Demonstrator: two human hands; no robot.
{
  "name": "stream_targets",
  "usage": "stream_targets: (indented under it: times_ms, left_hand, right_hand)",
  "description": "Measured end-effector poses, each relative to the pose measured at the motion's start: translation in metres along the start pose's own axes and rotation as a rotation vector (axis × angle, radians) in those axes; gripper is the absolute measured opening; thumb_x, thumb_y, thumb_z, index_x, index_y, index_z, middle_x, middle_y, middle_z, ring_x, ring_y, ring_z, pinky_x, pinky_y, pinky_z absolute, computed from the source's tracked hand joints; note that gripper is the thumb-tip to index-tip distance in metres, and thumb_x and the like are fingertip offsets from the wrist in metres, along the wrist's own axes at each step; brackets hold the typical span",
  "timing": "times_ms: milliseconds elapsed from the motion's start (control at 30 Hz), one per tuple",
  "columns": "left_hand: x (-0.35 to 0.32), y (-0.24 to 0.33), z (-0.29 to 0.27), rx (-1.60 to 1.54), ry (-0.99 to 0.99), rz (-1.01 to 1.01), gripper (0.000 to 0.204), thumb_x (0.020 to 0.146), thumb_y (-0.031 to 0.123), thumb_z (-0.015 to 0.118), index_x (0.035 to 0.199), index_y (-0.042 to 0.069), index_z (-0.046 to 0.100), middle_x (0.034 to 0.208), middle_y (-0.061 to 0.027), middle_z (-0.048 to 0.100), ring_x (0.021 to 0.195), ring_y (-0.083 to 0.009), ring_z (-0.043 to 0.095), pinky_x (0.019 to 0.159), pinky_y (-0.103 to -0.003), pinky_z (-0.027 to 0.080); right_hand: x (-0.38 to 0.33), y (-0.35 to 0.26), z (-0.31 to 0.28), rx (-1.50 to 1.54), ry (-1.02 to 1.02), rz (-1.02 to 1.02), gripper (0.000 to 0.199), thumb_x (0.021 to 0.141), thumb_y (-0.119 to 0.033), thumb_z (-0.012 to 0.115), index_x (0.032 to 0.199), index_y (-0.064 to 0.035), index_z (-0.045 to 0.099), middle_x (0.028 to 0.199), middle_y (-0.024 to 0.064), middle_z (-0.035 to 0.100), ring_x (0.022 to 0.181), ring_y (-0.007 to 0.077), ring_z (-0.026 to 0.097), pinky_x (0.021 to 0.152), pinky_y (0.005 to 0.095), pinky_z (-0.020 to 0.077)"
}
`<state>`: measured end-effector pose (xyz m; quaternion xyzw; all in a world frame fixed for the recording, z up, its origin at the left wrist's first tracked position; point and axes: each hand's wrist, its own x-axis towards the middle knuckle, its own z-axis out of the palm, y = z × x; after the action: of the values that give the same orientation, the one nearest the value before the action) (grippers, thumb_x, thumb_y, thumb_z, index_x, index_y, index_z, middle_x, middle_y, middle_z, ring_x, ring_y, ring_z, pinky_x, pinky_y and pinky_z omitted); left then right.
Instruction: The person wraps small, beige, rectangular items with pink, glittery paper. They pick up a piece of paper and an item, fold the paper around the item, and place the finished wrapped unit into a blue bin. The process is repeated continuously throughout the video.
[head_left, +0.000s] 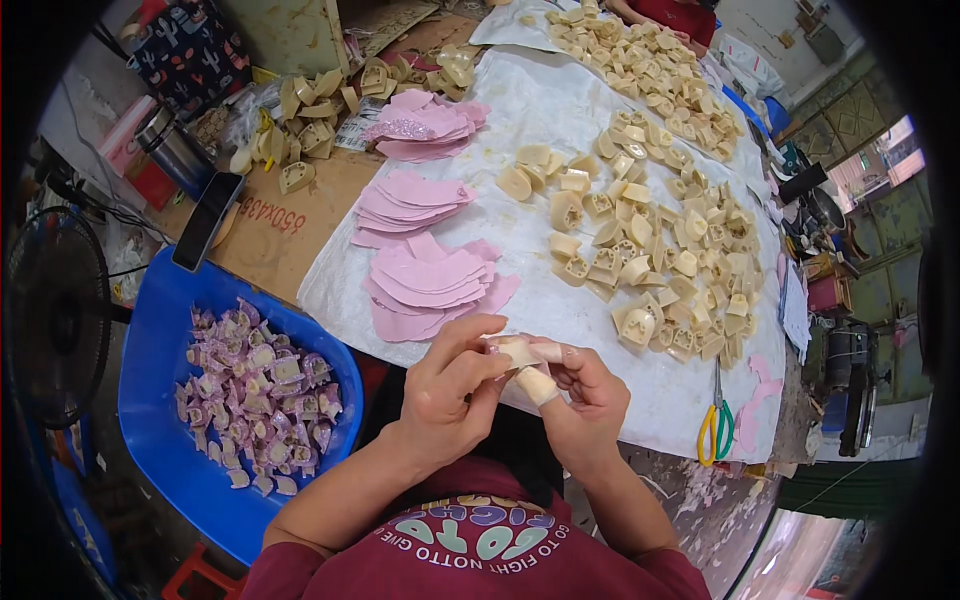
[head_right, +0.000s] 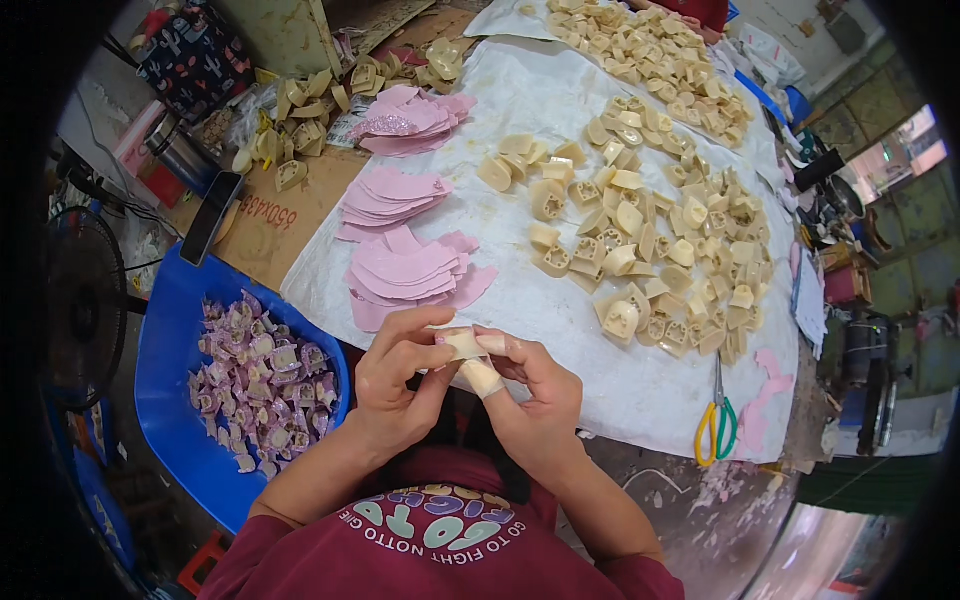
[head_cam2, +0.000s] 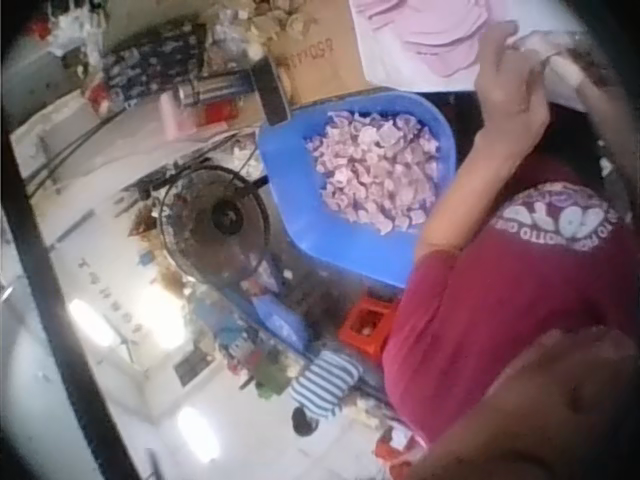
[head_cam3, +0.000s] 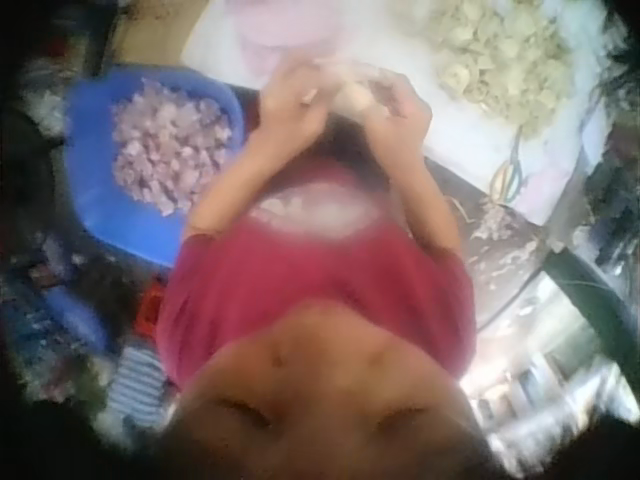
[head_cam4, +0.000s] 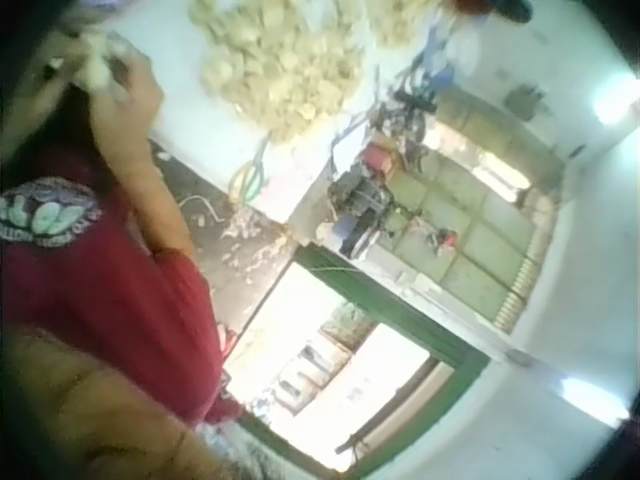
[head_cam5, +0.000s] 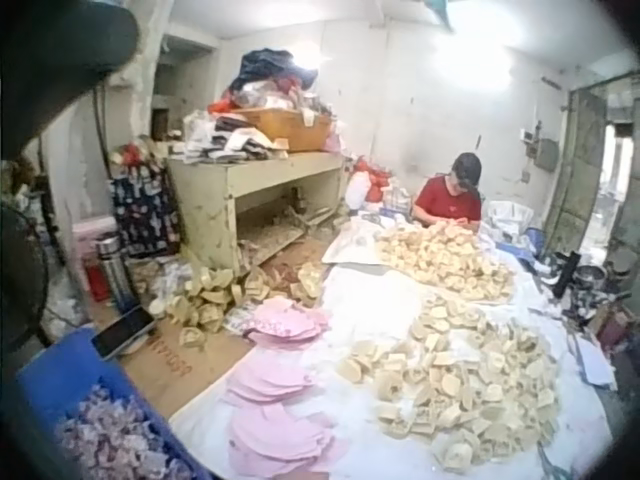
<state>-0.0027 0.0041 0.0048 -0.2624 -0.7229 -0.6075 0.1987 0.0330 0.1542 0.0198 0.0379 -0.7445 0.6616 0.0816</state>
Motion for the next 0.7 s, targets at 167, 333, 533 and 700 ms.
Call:
stream_targets:
  times_ms: [167, 333, 533, 700]
  left_hand:
    - [0.001, -0.001, -0.008, 0.018, -0.076, -0.055, 0.019, 0.076, -0.010, 0.064, 0.090, 0.002, 0.061, 0.107, -0.0149, 0.058, 0.079, -0.0203, 0.063, 0.064, -0.028, 0.051]
    - [-0.003, -0.005, 0.000, -0.532, -0.063, -0.455, 0.014, 0.082, -0.007, 0.063, 0.091, 0.002, 0.061, 0.110, -0.0087, 0.056, 0.088, -0.0125, 0.061, 0.071, -0.026, 0.053]
    - [0.004, -0.004, -0.005, -0.951, -0.069, -0.837, 0.016, 0.084, -0.003, 0.065, 0.097, 0.004, 0.060, 0.105, -0.0060, 0.057, 0.090, -0.0105, 0.061, 0.073, -0.026, 0.054]
    - [-0.001, -0.004, -0.004, -0.799, -0.035, -0.790, 0.013, 0.086, -0.002, 0.064, 0.096, 0.002, 0.057, 0.099, -0.0051, 0.058, 0.087, -0.0114, 0.062, 0.075, -0.027, 0.055]
  right_hand:
    - [0.007, 0.003, -0.005, -0.296, -0.066, -0.246, 0.027, 0.079, 0.001, 0.069, 0.105, 0.0006, 0.060, 0.106, 0.0152, 0.066, 0.093, 0.0239, 0.067, 0.079, 0.0302, 0.0537]
    - [0.019, 0.005, -0.007, -0.158, -0.090, -0.309, 0.027, 0.076, -0.003, 0.072, 0.101, -0.0010, 0.061, 0.109, 0.0131, 0.065, 0.111, 0.0276, 0.059, 0.091, 0.0368, 0.0474]
    - [0.025, 0.006, -0.025, 0.538, -0.295, 0.228, 0.027, 0.080, -0.007, 0.069, 0.107, -0.0037, 0.065, 0.122, 0.0125, 0.062, 0.124, 0.0285, 0.049, 0.105, 0.0403, 0.0353]
    - [0.023, 0.014, -0.017, 0.088, -0.211, -0.016, 0.024, 0.080, -0.004, 0.065, 0.104, -0.0057, 0.067, 0.115, 0.0083, 0.066, 0.126, 0.0290, 0.047, 0.106, 0.0413, 0.0354]
